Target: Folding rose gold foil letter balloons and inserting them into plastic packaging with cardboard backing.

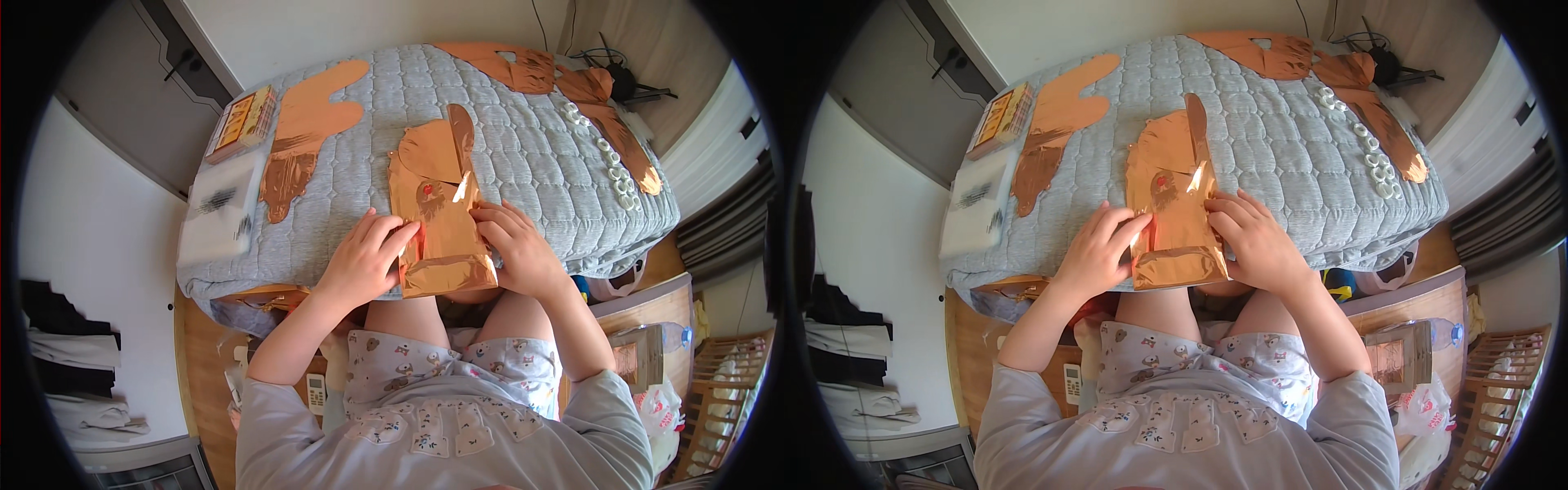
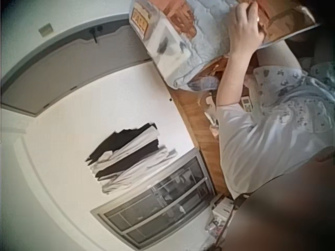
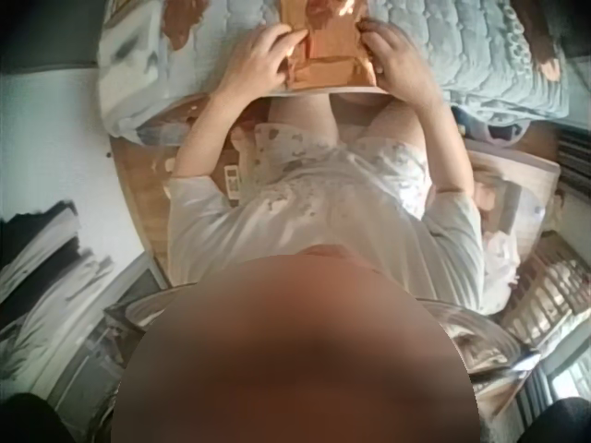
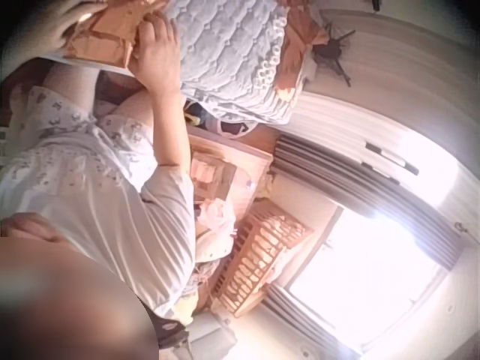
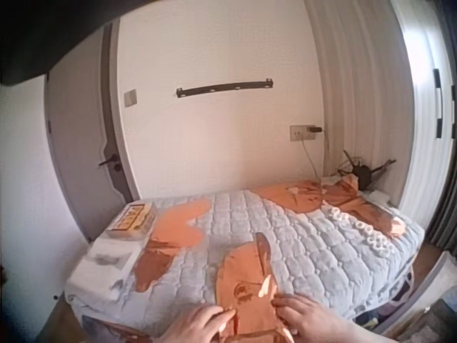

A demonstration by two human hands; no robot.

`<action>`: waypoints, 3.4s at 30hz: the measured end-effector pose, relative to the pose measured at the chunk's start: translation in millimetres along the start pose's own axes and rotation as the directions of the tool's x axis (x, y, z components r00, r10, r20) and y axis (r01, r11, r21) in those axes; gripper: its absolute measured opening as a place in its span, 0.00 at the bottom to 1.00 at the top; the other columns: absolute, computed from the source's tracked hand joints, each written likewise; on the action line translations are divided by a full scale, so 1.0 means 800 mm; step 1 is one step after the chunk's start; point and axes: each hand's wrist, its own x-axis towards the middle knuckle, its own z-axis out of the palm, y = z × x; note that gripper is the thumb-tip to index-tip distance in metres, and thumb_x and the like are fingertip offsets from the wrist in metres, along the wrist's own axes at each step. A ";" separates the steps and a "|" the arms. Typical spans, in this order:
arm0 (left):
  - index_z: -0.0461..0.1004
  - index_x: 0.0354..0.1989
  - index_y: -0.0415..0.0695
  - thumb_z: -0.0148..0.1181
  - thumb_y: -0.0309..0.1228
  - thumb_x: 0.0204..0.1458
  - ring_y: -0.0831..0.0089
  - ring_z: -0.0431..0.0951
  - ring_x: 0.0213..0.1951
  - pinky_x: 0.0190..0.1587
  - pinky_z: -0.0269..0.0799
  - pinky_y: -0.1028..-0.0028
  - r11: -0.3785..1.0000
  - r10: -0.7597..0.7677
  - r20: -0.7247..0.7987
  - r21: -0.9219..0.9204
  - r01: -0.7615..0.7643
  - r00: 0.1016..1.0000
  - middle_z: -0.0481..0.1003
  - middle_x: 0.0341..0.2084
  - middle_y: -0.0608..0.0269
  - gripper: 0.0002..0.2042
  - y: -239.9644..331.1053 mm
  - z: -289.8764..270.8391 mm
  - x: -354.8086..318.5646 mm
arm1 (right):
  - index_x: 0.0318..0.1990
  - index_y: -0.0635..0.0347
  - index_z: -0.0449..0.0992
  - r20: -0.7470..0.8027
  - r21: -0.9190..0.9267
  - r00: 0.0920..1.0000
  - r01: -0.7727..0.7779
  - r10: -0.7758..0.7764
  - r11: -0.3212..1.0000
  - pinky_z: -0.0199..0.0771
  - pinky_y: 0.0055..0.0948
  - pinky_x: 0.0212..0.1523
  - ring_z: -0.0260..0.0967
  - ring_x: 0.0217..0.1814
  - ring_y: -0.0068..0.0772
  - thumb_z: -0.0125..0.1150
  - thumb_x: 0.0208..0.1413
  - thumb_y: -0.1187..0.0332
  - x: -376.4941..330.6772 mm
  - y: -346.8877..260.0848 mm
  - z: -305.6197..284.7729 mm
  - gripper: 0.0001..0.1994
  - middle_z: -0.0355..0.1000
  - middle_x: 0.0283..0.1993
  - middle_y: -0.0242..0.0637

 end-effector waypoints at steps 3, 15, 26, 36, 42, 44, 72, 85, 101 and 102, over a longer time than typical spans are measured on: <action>0.71 0.63 0.45 0.72 0.28 0.42 0.58 0.71 0.58 0.67 0.66 0.54 0.999 -0.032 0.012 -0.041 0.033 0.999 0.68 0.57 0.59 0.34 -0.002 -0.001 0.002 | 0.55 0.63 0.72 0.039 -0.015 0.999 0.007 -0.006 1.000 0.60 0.54 0.72 0.65 0.70 0.50 0.68 0.46 0.72 0.008 -0.001 -0.001 0.25 0.70 0.63 0.45; 0.73 0.59 0.44 0.70 0.27 0.43 0.54 0.72 0.59 0.63 0.68 0.56 0.997 0.046 -0.059 -0.062 -0.050 0.997 0.71 0.58 0.57 0.29 -0.012 -0.004 0.009 | 0.69 0.59 0.66 -0.002 -0.070 0.996 0.085 -0.086 0.994 0.65 0.47 0.66 0.68 0.65 0.54 0.69 0.49 0.68 0.021 0.005 0.002 0.37 0.65 0.71 0.49; 0.72 0.63 0.48 0.69 0.33 0.47 0.59 0.73 0.57 0.62 0.66 0.59 0.993 0.110 0.010 0.032 -0.111 0.994 0.73 0.56 0.62 0.30 -0.015 -0.014 0.019 | 0.62 0.53 0.76 0.014 -0.117 0.987 0.161 -0.161 0.980 0.67 0.42 0.63 0.72 0.63 0.40 0.68 0.50 0.67 0.023 0.015 0.008 0.27 0.73 0.66 0.34; 0.72 0.63 0.48 0.67 0.36 0.50 0.60 0.71 0.58 0.62 0.66 0.59 0.990 0.129 0.059 0.054 -0.133 0.990 0.72 0.57 0.64 0.28 -0.015 -0.015 0.023 | 0.62 0.52 0.76 0.060 -0.130 0.991 0.123 -0.116 0.984 0.65 0.40 0.63 0.70 0.63 0.40 0.66 0.53 0.65 0.028 0.007 0.005 0.26 0.74 0.66 0.31; 0.75 0.60 0.49 0.67 0.33 0.49 0.60 0.73 0.56 0.60 0.68 0.59 0.990 0.139 0.021 -0.025 -0.139 0.990 0.74 0.54 0.64 0.26 -0.025 -0.014 0.028 | 0.57 0.53 0.80 0.043 -0.070 0.993 0.113 -0.110 0.991 0.63 0.38 0.62 0.70 0.62 0.39 0.64 0.56 0.65 0.034 0.010 0.005 0.20 0.76 0.62 0.30; 0.77 0.58 0.49 0.68 0.31 0.49 0.60 0.74 0.54 0.57 0.71 0.60 0.988 0.151 0.025 -0.030 -0.150 0.988 0.75 0.51 0.65 0.24 -0.028 -0.015 0.030 | 0.55 0.53 0.81 0.020 -0.051 0.994 0.110 -0.109 0.993 0.63 0.38 0.62 0.70 0.61 0.39 0.65 0.55 0.66 0.034 0.012 0.007 0.19 0.77 0.61 0.31; 0.51 0.77 0.40 0.69 0.35 0.58 0.74 0.83 0.34 0.41 0.77 0.71 0.607 -0.507 0.099 -0.665 0.436 0.856 0.83 0.35 0.56 0.42 -0.052 -0.005 0.062 | 0.50 0.67 0.79 0.123 0.369 0.784 -0.606 0.609 0.705 0.75 0.34 0.45 0.77 0.41 0.33 0.67 0.61 0.55 0.121 0.045 0.021 0.22 0.82 0.40 0.42; 0.57 0.73 0.45 0.60 0.38 0.62 0.53 0.81 0.39 0.45 0.76 0.59 0.768 -0.517 0.154 -0.352 0.535 0.842 0.79 0.43 0.52 0.32 -0.052 -0.002 0.077 | 0.42 0.69 0.83 0.129 0.176 0.686 -0.727 0.716 0.664 0.76 0.44 0.47 0.80 0.43 0.52 0.66 0.57 0.52 0.144 0.036 0.031 0.23 0.81 0.39 0.54; 0.55 0.77 0.50 0.39 0.56 0.69 0.49 0.45 0.78 0.77 0.39 0.52 0.991 -0.118 0.214 -0.031 0.127 0.970 0.48 0.78 0.48 0.33 -0.069 0.041 0.118 | 0.51 0.67 0.78 0.054 0.433 0.672 -0.682 0.739 0.589 0.78 0.37 0.42 0.81 0.40 0.42 0.66 0.58 0.55 0.126 0.044 0.033 0.23 0.81 0.40 0.48; 0.54 0.77 0.50 0.39 0.57 0.69 0.49 0.44 0.78 0.77 0.39 0.52 0.992 -0.120 0.225 -0.019 0.127 0.967 0.48 0.78 0.48 0.34 -0.071 0.042 0.118 | 0.58 0.67 0.74 0.018 0.588 0.660 -0.614 0.751 0.526 0.77 0.31 0.40 0.81 0.39 0.33 0.68 0.59 0.60 0.116 0.041 0.032 0.24 0.81 0.42 0.45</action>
